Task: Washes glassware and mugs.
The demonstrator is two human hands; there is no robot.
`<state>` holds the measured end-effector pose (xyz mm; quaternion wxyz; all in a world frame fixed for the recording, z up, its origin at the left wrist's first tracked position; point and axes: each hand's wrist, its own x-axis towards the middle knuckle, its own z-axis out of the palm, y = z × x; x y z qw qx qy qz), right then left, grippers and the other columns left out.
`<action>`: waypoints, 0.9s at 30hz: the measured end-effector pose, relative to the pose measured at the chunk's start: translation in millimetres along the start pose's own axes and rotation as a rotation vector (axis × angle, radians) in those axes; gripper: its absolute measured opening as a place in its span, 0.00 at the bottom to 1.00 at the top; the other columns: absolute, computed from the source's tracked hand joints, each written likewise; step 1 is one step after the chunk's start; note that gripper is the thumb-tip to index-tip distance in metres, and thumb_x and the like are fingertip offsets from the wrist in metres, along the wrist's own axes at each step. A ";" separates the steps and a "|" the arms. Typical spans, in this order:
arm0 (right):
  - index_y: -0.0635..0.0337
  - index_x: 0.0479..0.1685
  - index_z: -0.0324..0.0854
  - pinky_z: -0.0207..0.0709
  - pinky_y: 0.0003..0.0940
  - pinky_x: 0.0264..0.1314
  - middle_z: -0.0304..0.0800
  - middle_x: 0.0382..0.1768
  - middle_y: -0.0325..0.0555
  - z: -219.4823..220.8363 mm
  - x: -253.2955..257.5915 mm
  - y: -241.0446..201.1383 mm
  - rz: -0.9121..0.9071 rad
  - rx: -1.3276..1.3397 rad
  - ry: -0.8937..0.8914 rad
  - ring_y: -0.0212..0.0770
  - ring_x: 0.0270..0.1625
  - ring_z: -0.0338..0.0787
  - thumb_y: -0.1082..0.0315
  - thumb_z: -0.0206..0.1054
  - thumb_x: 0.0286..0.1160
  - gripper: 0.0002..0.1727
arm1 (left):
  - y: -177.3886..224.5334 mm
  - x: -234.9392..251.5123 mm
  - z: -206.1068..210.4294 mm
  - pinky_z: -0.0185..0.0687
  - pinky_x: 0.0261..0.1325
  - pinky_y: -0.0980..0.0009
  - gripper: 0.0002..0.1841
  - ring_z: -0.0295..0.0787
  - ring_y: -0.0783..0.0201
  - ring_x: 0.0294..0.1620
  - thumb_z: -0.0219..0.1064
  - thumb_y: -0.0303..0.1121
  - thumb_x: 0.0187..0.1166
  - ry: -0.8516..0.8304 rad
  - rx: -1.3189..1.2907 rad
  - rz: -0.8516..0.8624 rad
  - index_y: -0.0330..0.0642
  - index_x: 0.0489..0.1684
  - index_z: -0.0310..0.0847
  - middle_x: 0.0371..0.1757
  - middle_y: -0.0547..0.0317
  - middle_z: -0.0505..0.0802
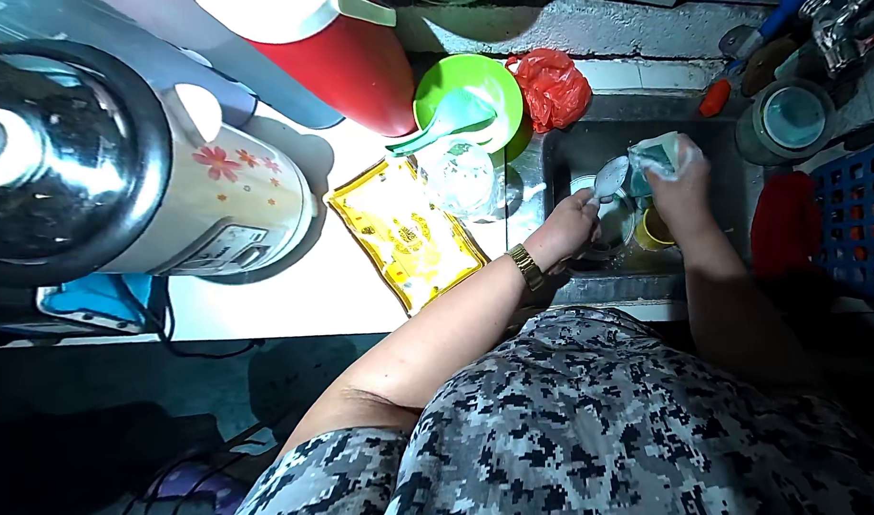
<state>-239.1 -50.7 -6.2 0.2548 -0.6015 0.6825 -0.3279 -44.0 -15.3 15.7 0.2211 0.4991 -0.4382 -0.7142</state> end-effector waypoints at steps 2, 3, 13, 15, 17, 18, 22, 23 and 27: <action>0.71 0.83 0.64 0.76 0.38 0.79 0.79 0.75 0.62 -0.1 -2.8 2.6 0.098 0.344 -0.132 0.44 0.76 0.82 0.65 0.62 0.85 0.31 | 2.4 0.2 -3.3 0.59 0.13 0.80 0.18 0.62 0.73 0.10 0.40 0.36 0.97 -0.005 -0.073 -0.003 0.39 0.62 0.76 0.17 0.65 0.74; 0.64 0.86 0.62 0.82 0.38 0.73 0.80 0.73 0.55 1.9 -7.4 -2.3 0.198 0.554 -0.209 0.41 0.71 0.85 0.58 0.53 0.92 0.29 | 2.6 1.6 -6.3 0.59 0.13 0.80 0.19 0.63 0.73 0.10 0.40 0.37 0.97 -0.014 -0.078 -0.001 0.39 0.56 0.78 0.17 0.66 0.74; 0.70 0.71 0.73 0.88 0.30 0.59 0.87 0.55 0.49 9.4 -9.3 -24.2 0.017 0.584 -0.320 0.32 0.52 0.90 0.74 0.76 0.66 0.31 | 24.0 -3.9 -19.5 0.53 0.12 0.80 0.22 0.58 0.76 0.08 0.44 0.42 0.96 -0.178 0.163 -0.047 0.40 0.36 0.79 0.13 0.68 0.73; 0.73 0.62 0.80 0.83 0.27 0.62 0.89 0.54 0.52 4.0 -8.3 -31.9 -0.160 0.365 -0.185 0.30 0.54 0.89 0.67 0.76 0.67 0.25 | 25.8 -5.0 -17.7 0.57 0.17 0.79 0.20 0.61 0.75 0.12 0.45 0.40 0.96 -0.132 0.238 0.037 0.40 0.36 0.78 0.17 0.67 0.74; 0.75 0.57 0.83 0.81 0.32 0.65 0.90 0.51 0.58 2.1 -9.4 -38.3 -0.275 0.180 -0.034 0.37 0.55 0.89 0.62 0.74 0.73 0.23 | 27.2 -6.4 -18.7 0.61 0.21 0.78 0.18 0.63 0.74 0.15 0.45 0.37 0.96 -0.110 0.294 0.106 0.38 0.42 0.80 0.20 0.66 0.74; 0.76 0.54 0.83 0.82 0.37 0.64 0.91 0.49 0.61 4.5 -9.9 -38.8 -0.313 0.109 0.054 0.42 0.54 0.91 0.61 0.74 0.74 0.23 | 26.6 -6.7 -18.9 0.62 0.22 0.77 0.18 0.64 0.74 0.17 0.45 0.36 0.96 -0.095 0.321 0.134 0.38 0.45 0.81 0.21 0.66 0.73; 0.81 0.56 0.81 0.83 0.41 0.64 0.92 0.49 0.67 23.6 -17.3 -44.5 -0.335 0.076 0.364 0.51 0.55 0.93 0.64 0.74 0.73 0.24 | 24.9 -10.3 -16.6 0.77 0.42 0.64 0.16 0.77 0.63 0.32 0.46 0.34 0.95 -0.010 0.525 0.265 0.35 0.62 0.76 0.36 0.52 0.83; 0.82 0.60 0.78 0.81 0.36 0.68 0.90 0.53 0.66 26.0 -20.9 -47.6 -0.307 0.161 0.354 0.47 0.59 0.91 0.65 0.74 0.73 0.26 | 24.5 -10.5 -16.7 0.81 0.46 0.59 0.16 0.82 0.59 0.35 0.47 0.33 0.95 0.018 0.579 0.309 0.33 0.65 0.75 0.40 0.47 0.86; 0.79 0.77 0.66 0.76 0.33 0.77 0.81 0.69 0.66 14.5 -34.7 -49.5 -0.098 0.375 0.048 0.42 0.71 0.84 0.66 0.75 0.72 0.37 | 27.6 -10.9 -19.6 0.82 0.46 0.52 0.15 0.85 0.52 0.35 0.49 0.33 0.93 0.186 0.779 0.452 0.27 0.53 0.77 0.35 0.43 0.86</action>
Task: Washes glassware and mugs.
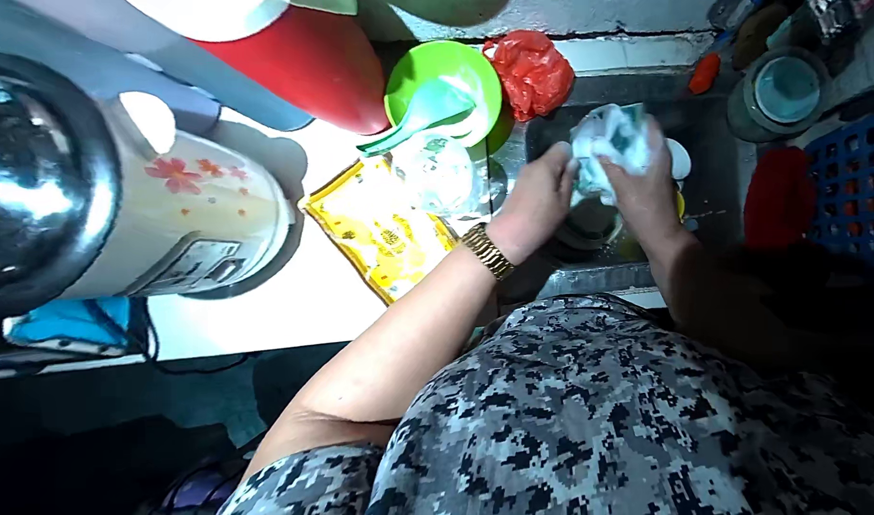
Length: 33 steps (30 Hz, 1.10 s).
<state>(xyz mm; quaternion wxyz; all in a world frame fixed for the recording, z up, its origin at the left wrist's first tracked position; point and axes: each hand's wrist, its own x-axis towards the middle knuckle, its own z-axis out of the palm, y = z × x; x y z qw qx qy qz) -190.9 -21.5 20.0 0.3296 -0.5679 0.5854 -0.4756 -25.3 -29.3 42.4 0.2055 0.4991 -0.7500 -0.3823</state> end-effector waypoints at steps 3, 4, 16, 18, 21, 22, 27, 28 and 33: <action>0.76 0.77 0.69 0.77 0.36 0.76 0.82 0.69 0.66 -26.5 10.1 -2.8 0.060 -0.113 -0.113 0.44 0.71 0.85 0.64 0.74 0.75 0.35 | 4.6 -0.3 -25.2 0.82 0.48 0.40 0.14 0.90 0.40 0.41 0.51 0.32 0.92 0.000 0.216 -0.001 0.32 0.54 0.80 0.39 0.37 0.90; 0.76 0.78 0.69 0.76 0.36 0.78 0.82 0.70 0.66 -40.7 16.2 -0.5 0.048 -0.191 -0.134 0.44 0.72 0.84 0.63 0.73 0.76 0.35 | 9.4 -0.8 -39.3 0.81 0.51 0.34 0.14 0.91 0.36 0.47 0.52 0.32 0.91 -0.023 0.296 -0.050 0.35 0.58 0.81 0.44 0.35 0.91; 0.67 0.73 0.71 0.78 0.78 0.51 0.79 0.68 0.73 -88.0 4.2 78.5 0.387 -1.181 -0.559 0.77 0.59 0.86 0.75 0.75 0.63 0.33 | -64.5 28.2 -131.6 0.69 0.46 0.16 0.12 0.84 0.16 0.55 0.57 0.28 0.82 0.060 0.873 -0.310 0.33 0.51 0.85 0.52 0.20 0.88; 0.67 0.78 0.69 0.78 0.75 0.57 0.77 0.71 0.73 -76.9 2.4 89.4 0.373 -1.182 -0.596 0.76 0.67 0.82 0.78 0.77 0.60 0.39 | -52.6 28.8 -125.5 0.70 0.48 0.17 0.12 0.84 0.16 0.56 0.58 0.25 0.81 0.014 0.898 -0.377 0.34 0.54 0.86 0.53 0.20 0.88; 0.60 0.76 0.74 0.71 0.75 0.69 0.79 0.71 0.67 -74.0 3.3 97.1 0.343 -1.104 -0.710 0.74 0.76 0.75 0.67 0.83 0.60 0.38 | -45.6 31.6 -122.4 0.70 0.49 0.18 0.13 0.84 0.17 0.57 0.59 0.23 0.80 -0.024 0.913 -0.403 0.36 0.55 0.87 0.53 0.19 0.88; 0.56 0.78 0.74 0.68 0.75 0.72 0.81 0.72 0.64 -74.4 4.1 98.2 0.342 -1.096 -0.757 0.72 0.78 0.73 0.62 0.82 0.63 0.38 | -48.2 33.8 -124.7 0.70 0.50 0.18 0.14 0.83 0.17 0.58 0.59 0.24 0.80 -0.028 0.910 -0.395 0.38 0.56 0.87 0.54 0.20 0.88; 0.49 0.83 0.74 0.73 0.74 0.69 0.81 0.71 0.65 -86.3 7.7 113.7 0.332 -1.086 -0.921 0.69 0.71 0.82 0.58 0.78 0.71 0.36 | -80.4 44.0 -142.8 0.68 0.53 0.15 0.15 0.83 0.19 0.61 0.62 0.29 0.80 -0.024 0.817 -0.281 0.48 0.61 0.88 0.58 0.25 0.89; 0.50 0.80 0.77 0.74 0.74 0.67 0.83 0.69 0.64 -87.4 8.6 118.7 0.322 -1.107 -0.932 0.69 0.69 0.84 0.58 0.76 0.73 0.32 | -82.8 44.4 -144.7 0.67 0.54 0.15 0.15 0.82 0.19 0.61 0.64 0.30 0.80 -0.033 0.800 -0.267 0.48 0.61 0.88 0.58 0.26 0.89; 0.64 0.62 0.84 0.72 0.77 0.66 0.88 0.59 0.69 -81.0 17.5 120.0 0.381 -1.097 -0.855 0.71 0.67 0.85 0.54 0.70 0.80 0.23 | -76.2 44.7 -143.7 0.68 0.54 0.16 0.11 0.82 0.18 0.61 0.67 0.29 0.80 -0.091 0.796 -0.294 0.47 0.54 0.91 0.57 0.25 0.89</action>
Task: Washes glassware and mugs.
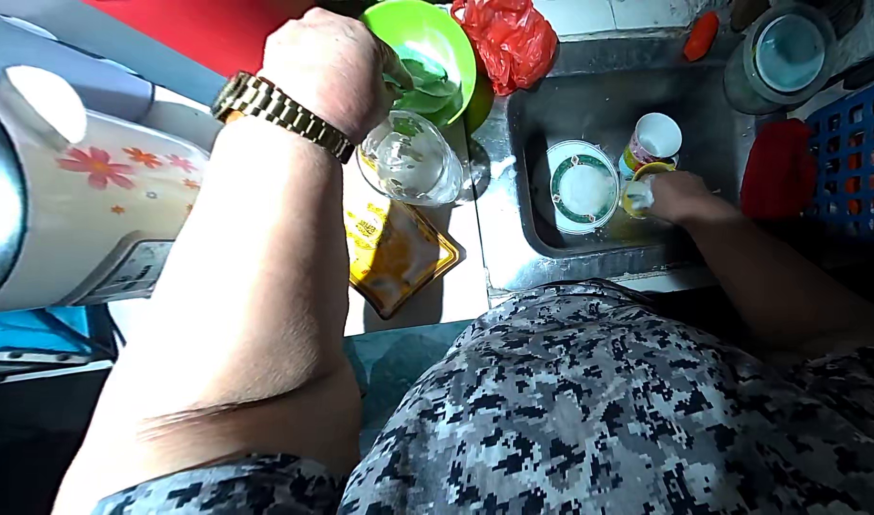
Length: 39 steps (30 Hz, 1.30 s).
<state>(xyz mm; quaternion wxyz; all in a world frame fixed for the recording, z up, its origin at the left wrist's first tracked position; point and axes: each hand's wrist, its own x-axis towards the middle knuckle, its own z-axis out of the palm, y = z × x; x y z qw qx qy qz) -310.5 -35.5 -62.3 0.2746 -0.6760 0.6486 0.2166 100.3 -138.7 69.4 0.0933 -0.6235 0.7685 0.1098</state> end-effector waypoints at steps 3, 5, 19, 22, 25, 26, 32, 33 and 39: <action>0.70 0.67 0.79 0.73 0.78 0.65 0.86 0.61 0.73 -0.8 13.6 -0.6 0.088 0.076 0.051 0.74 0.67 0.85 0.47 0.69 0.79 0.33 | 5.7 -4.3 -7.5 0.69 0.54 0.17 0.11 0.82 0.19 0.61 0.65 0.28 0.80 0.012 0.011 -0.032 0.46 0.53 0.91 0.57 0.24 0.89; 0.75 0.70 0.74 0.73 0.76 0.65 0.84 0.61 0.76 -5.0 8.0 -11.5 0.153 0.085 0.064 0.75 0.67 0.84 0.45 0.67 0.81 0.37 | 11.3 -8.1 -11.7 0.69 0.54 0.18 0.11 0.82 0.19 0.61 0.64 0.28 0.81 0.001 0.022 -0.054 0.44 0.53 0.91 0.58 0.24 0.88; 0.70 0.67 0.80 0.67 0.77 0.71 0.82 0.68 0.72 0.8 9.5 -6.9 0.112 0.125 -0.030 0.72 0.75 0.79 0.49 0.48 0.92 0.31 | 6.4 -8.9 -6.3 0.69 0.54 0.17 0.11 0.82 0.17 0.61 0.66 0.27 0.81 -0.041 -0.053 -0.057 0.47 0.55 0.91 0.58 0.24 0.88; 0.66 0.74 0.75 0.68 0.77 0.71 0.80 0.70 0.71 1.7 5.1 -4.6 0.086 0.184 -0.025 0.71 0.73 0.80 0.45 0.66 0.80 0.35 | -12.1 -3.7 1.4 0.68 0.56 0.16 0.14 0.82 0.18 0.63 0.62 0.31 0.82 0.062 -0.099 0.026 0.47 0.59 0.89 0.60 0.25 0.88; 0.69 0.75 0.70 0.75 0.74 0.65 0.80 0.68 0.71 10.8 4.9 -6.5 0.056 0.094 -0.006 0.72 0.67 0.84 0.56 0.78 0.68 0.39 | -17.8 -6.6 4.0 0.69 0.58 0.20 0.16 0.84 0.25 0.61 0.60 0.39 0.85 0.160 -0.193 0.104 0.46 0.64 0.87 0.62 0.30 0.88; 0.71 0.72 0.72 0.76 0.74 0.65 0.81 0.66 0.72 14.3 8.5 -5.8 0.046 0.066 -0.002 0.73 0.66 0.84 0.60 0.78 0.67 0.35 | -12.2 -10.9 2.0 0.71 0.57 0.23 0.17 0.85 0.29 0.58 0.60 0.41 0.85 0.184 -0.224 0.131 0.46 0.64 0.86 0.62 0.33 0.88; 0.73 0.48 0.86 0.75 0.75 0.64 0.87 0.56 0.73 13.6 32.7 -18.5 0.052 -0.024 -0.086 0.73 0.65 0.85 0.62 0.75 0.70 0.19 | 51.9 -58.2 -15.2 0.80 0.60 0.38 0.16 0.90 0.40 0.56 0.57 0.38 0.88 0.247 -0.290 0.301 0.44 0.63 0.88 0.61 0.38 0.90; 0.74 0.48 0.86 0.75 0.74 0.65 0.87 0.56 0.73 14.8 36.1 -19.9 0.065 -0.031 -0.092 0.72 0.65 0.85 0.61 0.76 0.70 0.20 | 58.9 -64.3 -14.4 0.81 0.60 0.39 0.16 0.90 0.40 0.57 0.57 0.37 0.88 0.248 -0.294 0.345 0.43 0.62 0.88 0.61 0.39 0.90; 0.77 0.50 0.85 0.71 0.75 0.68 0.85 0.60 0.76 13.2 36.7 -25.9 0.130 -0.002 -0.167 0.72 0.69 0.83 0.58 0.71 0.77 0.23 | 82.1 -91.8 7.7 0.84 0.59 0.43 0.13 0.91 0.44 0.58 0.62 0.33 0.84 0.258 -0.348 0.559 0.44 0.59 0.90 0.58 0.44 0.92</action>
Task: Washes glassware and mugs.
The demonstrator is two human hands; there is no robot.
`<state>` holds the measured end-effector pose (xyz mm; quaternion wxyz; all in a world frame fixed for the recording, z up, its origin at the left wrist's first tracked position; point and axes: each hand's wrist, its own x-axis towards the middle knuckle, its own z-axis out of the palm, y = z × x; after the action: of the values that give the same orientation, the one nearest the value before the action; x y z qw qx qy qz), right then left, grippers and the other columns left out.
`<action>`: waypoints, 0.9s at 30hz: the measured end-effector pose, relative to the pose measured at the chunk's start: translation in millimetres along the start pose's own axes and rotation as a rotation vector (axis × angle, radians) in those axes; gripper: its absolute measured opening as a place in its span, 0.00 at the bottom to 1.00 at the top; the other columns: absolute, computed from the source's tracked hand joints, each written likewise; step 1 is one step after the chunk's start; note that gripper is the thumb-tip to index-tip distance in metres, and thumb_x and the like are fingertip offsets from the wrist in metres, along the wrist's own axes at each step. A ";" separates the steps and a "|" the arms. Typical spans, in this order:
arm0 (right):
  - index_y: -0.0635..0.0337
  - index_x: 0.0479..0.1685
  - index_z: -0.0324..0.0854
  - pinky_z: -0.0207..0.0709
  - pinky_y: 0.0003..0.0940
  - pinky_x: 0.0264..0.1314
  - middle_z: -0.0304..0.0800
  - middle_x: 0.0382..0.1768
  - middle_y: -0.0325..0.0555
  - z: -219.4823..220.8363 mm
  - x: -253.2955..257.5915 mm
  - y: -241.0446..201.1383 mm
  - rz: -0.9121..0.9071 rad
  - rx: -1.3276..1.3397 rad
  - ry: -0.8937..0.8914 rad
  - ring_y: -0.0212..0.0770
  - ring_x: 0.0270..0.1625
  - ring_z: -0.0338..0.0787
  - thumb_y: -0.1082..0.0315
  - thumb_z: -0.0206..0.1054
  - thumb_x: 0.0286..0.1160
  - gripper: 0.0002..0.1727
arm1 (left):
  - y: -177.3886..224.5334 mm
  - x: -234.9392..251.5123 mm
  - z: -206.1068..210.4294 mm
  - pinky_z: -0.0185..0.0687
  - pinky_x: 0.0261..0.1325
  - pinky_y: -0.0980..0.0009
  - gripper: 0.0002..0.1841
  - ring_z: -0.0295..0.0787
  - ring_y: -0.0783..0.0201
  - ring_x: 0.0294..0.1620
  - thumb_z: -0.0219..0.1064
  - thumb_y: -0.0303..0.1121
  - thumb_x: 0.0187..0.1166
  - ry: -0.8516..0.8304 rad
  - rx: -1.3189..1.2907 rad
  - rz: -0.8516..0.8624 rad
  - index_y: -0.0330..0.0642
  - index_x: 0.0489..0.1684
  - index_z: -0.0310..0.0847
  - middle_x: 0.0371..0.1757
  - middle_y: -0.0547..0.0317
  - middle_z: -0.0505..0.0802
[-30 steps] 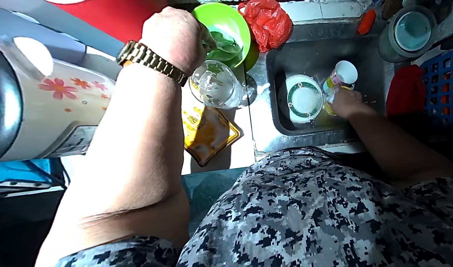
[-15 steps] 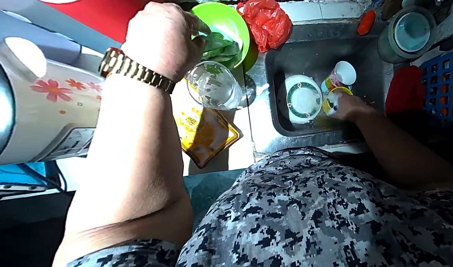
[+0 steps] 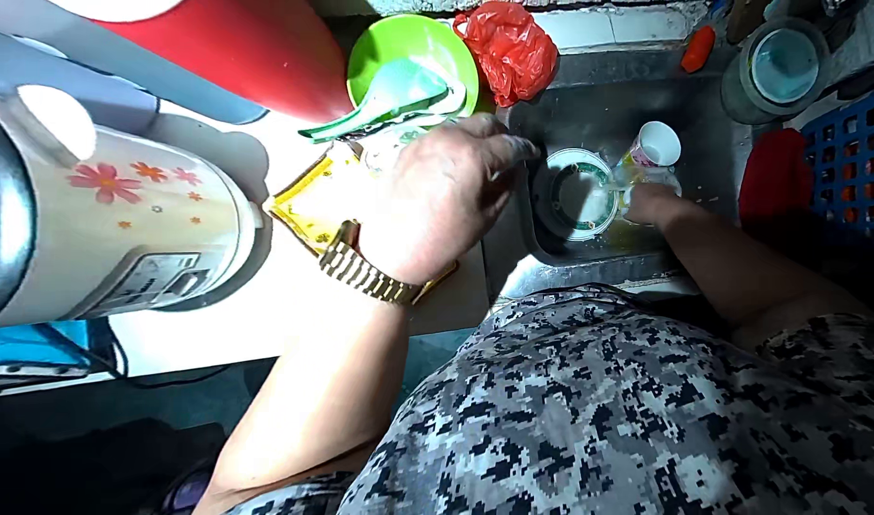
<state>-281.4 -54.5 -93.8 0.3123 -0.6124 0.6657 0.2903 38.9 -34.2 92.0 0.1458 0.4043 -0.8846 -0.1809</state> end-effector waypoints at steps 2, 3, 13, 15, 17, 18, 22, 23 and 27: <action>0.79 0.51 0.84 0.70 0.74 0.70 0.83 0.62 0.77 -0.5 2.5 0.0 0.008 0.002 -0.019 0.73 0.71 0.81 0.58 0.72 0.76 0.25 | 4.8 -7.0 8.0 0.84 0.57 0.44 0.13 0.91 0.44 0.57 0.63 0.33 0.83 0.004 -0.033 0.044 0.43 0.58 0.90 0.56 0.45 0.93; 0.80 0.51 0.84 0.69 0.75 0.71 0.83 0.62 0.77 0.7 4.9 1.6 0.001 0.002 -0.011 0.73 0.71 0.80 0.58 0.73 0.74 0.26 | 5.3 -11.0 11.6 0.84 0.57 0.45 0.13 0.90 0.45 0.56 0.63 0.33 0.84 0.002 -0.052 0.066 0.43 0.58 0.90 0.55 0.45 0.93; 0.76 0.45 0.85 0.73 0.76 0.63 0.88 0.50 0.73 11.6 17.4 26.7 -0.077 0.130 -0.064 0.71 0.60 0.86 0.53 0.77 0.70 0.27 | 6.8 -57.1 17.0 0.84 0.61 0.53 0.14 0.90 0.51 0.57 0.62 0.32 0.83 0.002 -0.114 0.058 0.42 0.60 0.90 0.57 0.48 0.92; 0.76 0.47 0.85 0.74 0.74 0.63 0.87 0.50 0.73 9.3 18.5 32.1 -0.060 0.172 -0.073 0.70 0.59 0.87 0.54 0.79 0.70 0.28 | 7.1 -60.5 21.4 0.85 0.60 0.54 0.14 0.91 0.52 0.56 0.61 0.33 0.83 0.011 -0.126 0.060 0.43 0.59 0.90 0.56 0.49 0.93; 0.77 0.51 0.83 0.75 0.73 0.64 0.87 0.51 0.73 8.8 22.4 41.4 -0.067 0.243 -0.070 0.70 0.58 0.87 0.55 0.80 0.69 0.29 | 8.0 -63.1 24.2 0.85 0.60 0.56 0.14 0.91 0.53 0.56 0.61 0.34 0.84 0.014 -0.140 0.058 0.43 0.59 0.91 0.56 0.49 0.93; 0.78 0.53 0.83 0.75 0.72 0.65 0.87 0.52 0.73 7.7 21.7 45.5 -0.079 0.281 -0.067 0.70 0.59 0.87 0.56 0.81 0.68 0.29 | 8.7 -64.2 24.9 0.85 0.60 0.56 0.15 0.91 0.54 0.56 0.61 0.34 0.84 0.013 -0.147 0.057 0.43 0.59 0.91 0.56 0.49 0.93; 0.78 0.60 0.80 0.75 0.66 0.69 0.87 0.55 0.72 -9.1 -1.7 56.2 -0.152 0.479 -0.093 0.64 0.60 0.88 0.64 0.79 0.72 0.26 | 11.1 -66.7 27.3 0.86 0.61 0.58 0.15 0.91 0.57 0.56 0.60 0.35 0.85 0.011 -0.192 0.051 0.43 0.59 0.91 0.56 0.51 0.93; 0.77 0.58 0.81 0.78 0.62 0.66 0.88 0.52 0.69 -11.8 -6.1 61.4 -0.181 0.553 -0.096 0.60 0.56 0.89 0.65 0.78 0.72 0.23 | 11.3 -66.6 28.5 0.86 0.60 0.60 0.15 0.91 0.59 0.55 0.60 0.35 0.85 0.013 -0.205 0.052 0.44 0.59 0.91 0.55 0.52 0.94; 0.67 0.50 0.84 0.86 0.32 0.48 0.92 0.38 0.43 -22.0 -30.9 74.8 -0.328 0.895 -0.134 0.31 0.38 0.90 0.71 0.65 0.80 0.08 | 12.9 -61.0 38.0 0.84 0.63 0.65 0.14 0.90 0.62 0.56 0.61 0.34 0.84 0.053 -0.303 0.057 0.42 0.57 0.92 0.54 0.53 0.94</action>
<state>-355.7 -45.7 -55.6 0.6292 -0.4947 0.5982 -0.0393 53.5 28.2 57.0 0.2337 0.3570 -0.8542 -0.2971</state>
